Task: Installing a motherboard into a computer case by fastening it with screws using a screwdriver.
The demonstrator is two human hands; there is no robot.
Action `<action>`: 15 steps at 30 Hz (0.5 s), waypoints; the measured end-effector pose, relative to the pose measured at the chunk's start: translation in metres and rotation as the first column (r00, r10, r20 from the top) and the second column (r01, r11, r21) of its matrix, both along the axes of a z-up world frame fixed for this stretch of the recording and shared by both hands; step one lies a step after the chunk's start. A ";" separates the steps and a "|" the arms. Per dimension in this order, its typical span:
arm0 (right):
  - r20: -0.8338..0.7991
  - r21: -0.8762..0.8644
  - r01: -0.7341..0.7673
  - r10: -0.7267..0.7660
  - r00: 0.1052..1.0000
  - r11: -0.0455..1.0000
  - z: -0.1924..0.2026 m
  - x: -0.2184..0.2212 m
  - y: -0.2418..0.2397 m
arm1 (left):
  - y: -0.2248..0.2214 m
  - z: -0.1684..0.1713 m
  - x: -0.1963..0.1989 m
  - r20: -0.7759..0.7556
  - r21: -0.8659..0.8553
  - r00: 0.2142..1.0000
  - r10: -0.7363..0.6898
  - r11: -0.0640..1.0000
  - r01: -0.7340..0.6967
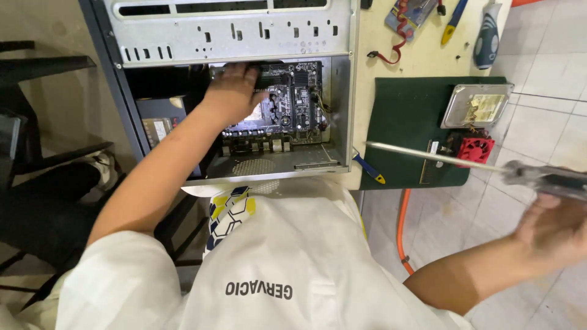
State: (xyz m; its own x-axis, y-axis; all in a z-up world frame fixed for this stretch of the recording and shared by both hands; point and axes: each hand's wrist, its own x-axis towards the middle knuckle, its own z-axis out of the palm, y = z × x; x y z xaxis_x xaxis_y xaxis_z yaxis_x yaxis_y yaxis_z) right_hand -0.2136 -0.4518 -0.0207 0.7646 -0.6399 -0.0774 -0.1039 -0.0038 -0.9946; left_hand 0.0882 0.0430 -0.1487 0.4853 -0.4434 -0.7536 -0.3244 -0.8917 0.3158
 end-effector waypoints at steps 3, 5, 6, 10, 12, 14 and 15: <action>0.119 0.263 0.240 -0.278 0.953 0.935 -0.036 0.011 -0.007 | -0.010 -0.011 0.015 0.011 0.123 0.999 -0.038 0.992 0.036; 0.144 0.410 0.334 -0.422 0.895 0.849 -0.055 0.019 -0.007 | -0.017 -0.010 0.023 -0.054 0.180 0.998 -0.045 0.982 0.054; 0.192 0.487 0.354 -0.493 0.848 0.798 -0.060 0.025 -0.003 | -0.021 -0.012 0.026 -0.110 0.220 0.994 -0.018 0.975 0.042; 0.236 0.593 0.332 -0.553 0.799 0.733 -0.092 0.027 -0.019 | -0.024 -0.015 0.033 -0.191 0.221 0.977 0.095 0.974 -0.051; 0.197 0.587 0.386 -0.588 0.784 0.711 -0.083 0.043 -0.004 | -0.025 -0.009 0.035 -0.218 0.224 0.969 0.117 0.972 -0.067; 0.162 0.581 0.436 -0.622 0.766 0.687 -0.080 0.053 0.004 | -0.025 -0.001 0.038 -0.240 0.227 0.961 0.139 0.970 -0.083; 0.135 0.570 0.445 -0.613 0.779 0.691 -0.080 0.054 0.004 | -0.026 0.003 0.039 -0.239 0.244 0.958 0.157 0.965 -0.097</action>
State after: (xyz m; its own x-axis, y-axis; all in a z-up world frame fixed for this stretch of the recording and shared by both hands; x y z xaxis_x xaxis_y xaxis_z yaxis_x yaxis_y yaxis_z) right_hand -0.1598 -0.4479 -0.1006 0.3446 -0.8808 -0.3246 0.3573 0.4429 -0.8223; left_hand 0.1276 0.0167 -0.1455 0.3056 -0.1928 -0.9324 -0.1399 -0.9777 0.1563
